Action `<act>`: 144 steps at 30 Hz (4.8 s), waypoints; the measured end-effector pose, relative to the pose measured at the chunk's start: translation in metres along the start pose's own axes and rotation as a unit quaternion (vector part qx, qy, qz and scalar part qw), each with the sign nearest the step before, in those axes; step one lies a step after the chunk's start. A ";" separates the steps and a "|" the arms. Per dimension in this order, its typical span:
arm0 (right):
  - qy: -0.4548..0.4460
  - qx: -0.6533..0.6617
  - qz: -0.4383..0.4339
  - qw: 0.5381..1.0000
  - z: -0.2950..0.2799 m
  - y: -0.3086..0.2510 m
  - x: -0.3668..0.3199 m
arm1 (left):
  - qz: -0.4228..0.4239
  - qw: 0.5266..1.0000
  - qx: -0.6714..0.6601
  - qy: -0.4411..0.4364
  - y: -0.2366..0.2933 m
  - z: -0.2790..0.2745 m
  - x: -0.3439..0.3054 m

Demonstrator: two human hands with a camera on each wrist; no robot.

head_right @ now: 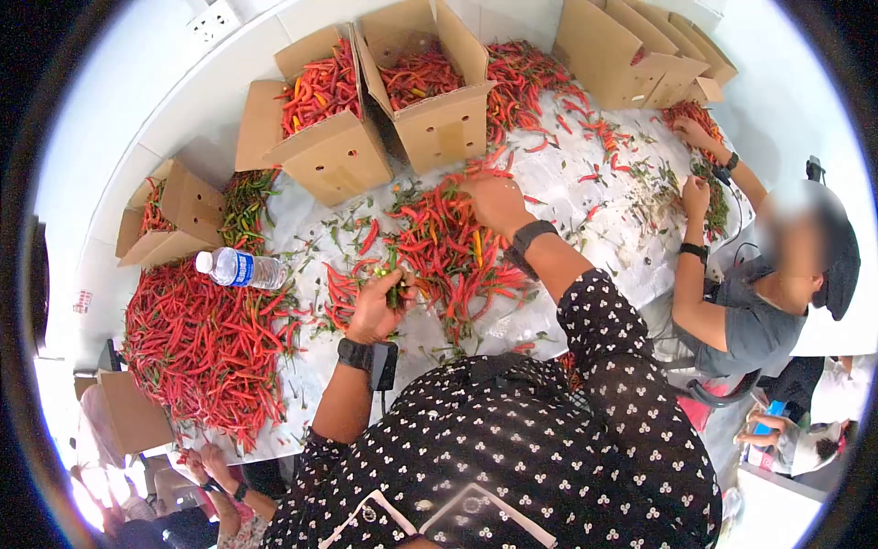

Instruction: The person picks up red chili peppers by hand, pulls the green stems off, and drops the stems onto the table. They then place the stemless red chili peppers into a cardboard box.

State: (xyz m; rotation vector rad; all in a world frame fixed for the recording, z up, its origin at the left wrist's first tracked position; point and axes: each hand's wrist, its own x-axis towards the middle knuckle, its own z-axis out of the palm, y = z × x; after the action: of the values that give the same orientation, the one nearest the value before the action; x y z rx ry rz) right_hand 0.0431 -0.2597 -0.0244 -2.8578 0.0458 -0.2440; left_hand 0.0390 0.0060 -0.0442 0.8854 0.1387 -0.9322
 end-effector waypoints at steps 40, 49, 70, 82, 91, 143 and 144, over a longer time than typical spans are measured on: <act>0.043 0.214 0.055 0.974 0.006 -0.025 -0.001 | 0.115 0.986 0.040 0.114 0.005 0.001 0.004; 0.014 0.046 0.054 0.997 0.017 -0.004 0.010 | 0.130 0.986 0.008 0.101 0.005 0.000 0.008; -0.051 0.512 0.061 0.855 -0.040 -0.094 -0.068 | 0.219 0.901 0.373 0.008 0.013 0.055 -0.024; -0.067 0.465 0.024 0.882 -0.036 -0.106 -0.084 | 0.262 0.805 0.531 0.045 -0.002 0.055 -0.061; -0.320 0.556 0.067 0.764 -0.036 -0.091 -0.081 | 0.054 0.956 0.279 0.071 0.031 0.002 -0.072; -0.339 0.837 0.212 0.374 0.002 -0.078 -0.067 | 0.042 0.967 0.245 -0.054 0.013 -0.026 -0.038; -0.364 0.761 0.212 0.493 -0.003 -0.077 -0.068 | 0.044 0.967 0.245 -0.052 0.016 -0.027 -0.040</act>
State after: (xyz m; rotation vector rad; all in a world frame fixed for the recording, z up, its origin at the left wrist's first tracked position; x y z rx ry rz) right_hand -0.0240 -0.1824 -0.0113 -0.8660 0.2182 0.7076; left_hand 0.0331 0.0558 -0.0339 1.2843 -0.2314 -0.9428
